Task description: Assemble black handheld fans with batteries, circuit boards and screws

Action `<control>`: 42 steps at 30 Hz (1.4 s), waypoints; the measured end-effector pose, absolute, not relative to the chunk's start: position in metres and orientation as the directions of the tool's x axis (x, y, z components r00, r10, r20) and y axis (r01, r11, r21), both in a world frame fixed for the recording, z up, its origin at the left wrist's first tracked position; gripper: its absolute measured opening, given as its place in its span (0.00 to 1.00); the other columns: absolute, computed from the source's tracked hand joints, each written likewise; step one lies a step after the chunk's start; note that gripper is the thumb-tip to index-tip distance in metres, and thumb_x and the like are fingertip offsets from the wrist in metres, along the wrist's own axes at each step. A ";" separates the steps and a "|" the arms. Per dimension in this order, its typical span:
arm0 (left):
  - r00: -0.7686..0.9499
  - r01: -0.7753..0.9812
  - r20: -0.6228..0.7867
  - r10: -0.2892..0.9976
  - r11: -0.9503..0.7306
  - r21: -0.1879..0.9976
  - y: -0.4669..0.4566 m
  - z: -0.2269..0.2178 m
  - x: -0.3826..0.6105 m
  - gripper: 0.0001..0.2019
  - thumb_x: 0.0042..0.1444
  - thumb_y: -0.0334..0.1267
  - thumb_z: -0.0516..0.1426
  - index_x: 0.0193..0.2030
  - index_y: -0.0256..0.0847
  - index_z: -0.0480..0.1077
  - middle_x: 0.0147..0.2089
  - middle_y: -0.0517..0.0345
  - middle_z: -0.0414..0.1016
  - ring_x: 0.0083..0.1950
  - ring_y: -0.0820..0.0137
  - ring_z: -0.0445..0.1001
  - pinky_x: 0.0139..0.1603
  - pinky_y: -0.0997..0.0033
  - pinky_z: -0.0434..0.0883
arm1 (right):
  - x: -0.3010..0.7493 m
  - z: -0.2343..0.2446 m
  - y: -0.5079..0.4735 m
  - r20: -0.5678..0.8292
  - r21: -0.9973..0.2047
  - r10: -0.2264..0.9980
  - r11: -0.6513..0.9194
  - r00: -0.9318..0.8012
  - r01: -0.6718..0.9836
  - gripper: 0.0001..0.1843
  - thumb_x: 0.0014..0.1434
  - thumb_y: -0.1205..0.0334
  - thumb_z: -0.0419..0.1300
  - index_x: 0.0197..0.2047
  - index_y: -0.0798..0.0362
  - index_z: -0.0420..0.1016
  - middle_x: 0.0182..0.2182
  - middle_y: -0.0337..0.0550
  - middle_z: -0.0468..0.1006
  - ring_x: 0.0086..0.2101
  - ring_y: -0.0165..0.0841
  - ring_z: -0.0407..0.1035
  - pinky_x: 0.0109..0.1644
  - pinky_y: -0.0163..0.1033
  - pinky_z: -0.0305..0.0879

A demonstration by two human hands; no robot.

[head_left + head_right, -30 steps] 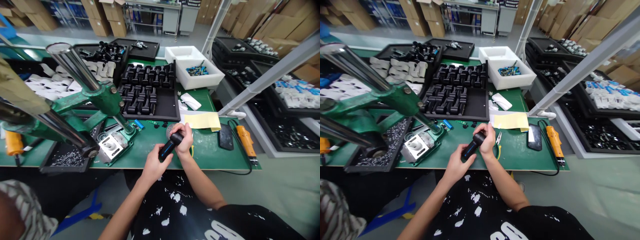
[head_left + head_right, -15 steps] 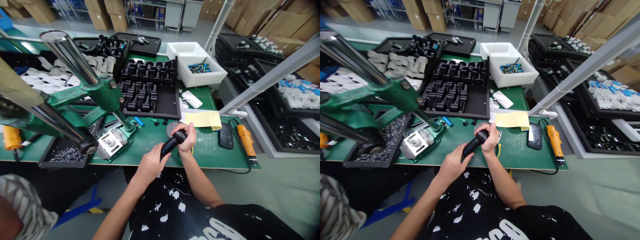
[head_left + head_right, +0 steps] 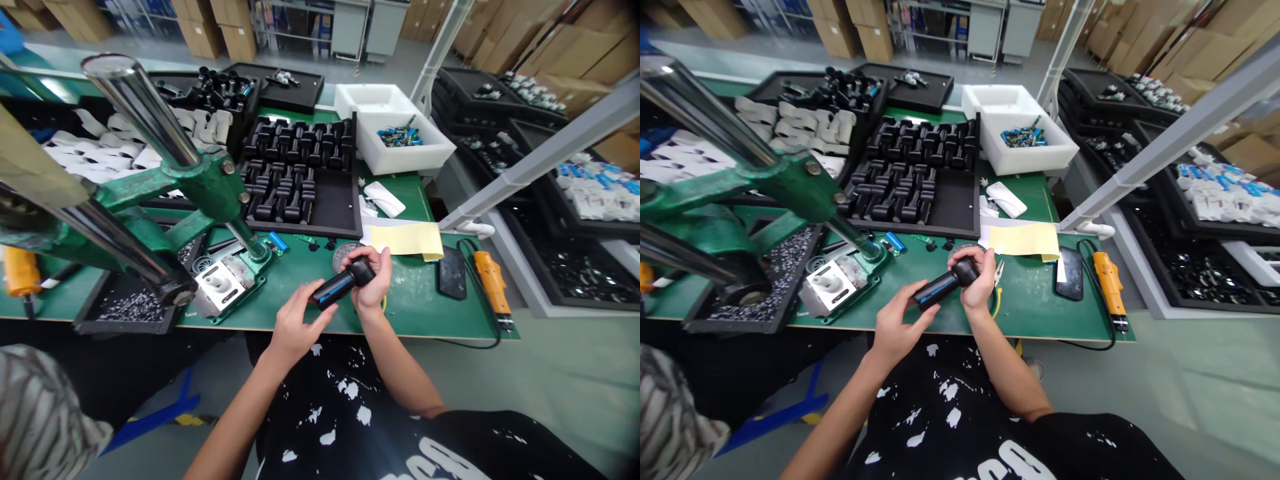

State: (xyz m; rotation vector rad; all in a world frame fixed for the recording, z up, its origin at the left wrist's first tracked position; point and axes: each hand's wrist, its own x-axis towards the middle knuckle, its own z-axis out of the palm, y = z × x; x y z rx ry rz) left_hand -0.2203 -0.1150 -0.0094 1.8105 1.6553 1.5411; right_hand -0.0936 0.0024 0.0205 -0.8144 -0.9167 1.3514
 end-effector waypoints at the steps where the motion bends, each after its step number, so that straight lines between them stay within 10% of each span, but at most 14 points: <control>1: -0.175 0.590 0.528 0.831 -0.341 0.732 -0.116 -0.008 -0.221 0.21 0.69 0.42 0.64 0.66 0.42 0.70 0.54 0.49 0.84 0.49 0.63 0.86 0.53 0.64 0.84 | -0.093 0.021 0.002 0.080 -0.900 0.997 0.074 0.003 -0.429 0.38 0.73 0.34 0.45 0.30 0.51 0.81 0.24 0.44 0.77 0.26 0.33 0.73 0.31 0.38 0.68; 14: -0.166 0.661 0.627 0.761 -0.385 0.644 -0.117 -0.011 -0.212 0.21 0.69 0.41 0.64 0.65 0.38 0.71 0.50 0.46 0.86 0.40 0.64 0.86 0.46 0.67 0.83 | -0.091 0.013 0.006 0.077 -0.936 0.995 0.093 0.061 -0.339 0.39 0.75 0.35 0.44 0.25 0.50 0.78 0.20 0.43 0.76 0.21 0.33 0.71 0.28 0.39 0.66; 20: -0.396 0.472 0.537 0.745 -0.336 0.815 -0.113 0.002 -0.214 0.20 0.66 0.43 0.67 0.61 0.41 0.75 0.49 0.50 0.83 0.45 0.65 0.83 0.47 0.67 0.82 | -0.093 0.006 -0.008 0.141 -0.965 0.981 0.106 -0.133 -0.239 0.37 0.75 0.34 0.43 0.33 0.49 0.81 0.27 0.44 0.81 0.29 0.36 0.75 0.37 0.41 0.69; 26: -0.280 0.533 0.686 0.672 -0.486 0.693 -0.112 0.032 -0.215 0.19 0.68 0.44 0.63 0.62 0.40 0.73 0.56 0.43 0.81 0.57 0.57 0.82 0.58 0.56 0.81 | -0.103 -0.005 -0.041 0.176 -0.970 0.982 0.161 -0.070 -0.184 0.37 0.74 0.32 0.41 0.33 0.47 0.81 0.29 0.43 0.78 0.31 0.37 0.72 0.38 0.44 0.67; 42: -0.357 0.451 0.609 0.708 -0.440 0.776 -0.114 0.012 -0.198 0.19 0.70 0.41 0.61 0.65 0.40 0.69 0.57 0.45 0.85 0.57 0.61 0.86 0.58 0.66 0.82 | -0.100 -0.011 -0.041 0.091 -0.980 0.995 0.083 -0.041 -0.181 0.25 0.71 0.44 0.48 0.32 0.49 0.77 0.30 0.41 0.77 0.34 0.36 0.70 0.43 0.42 0.68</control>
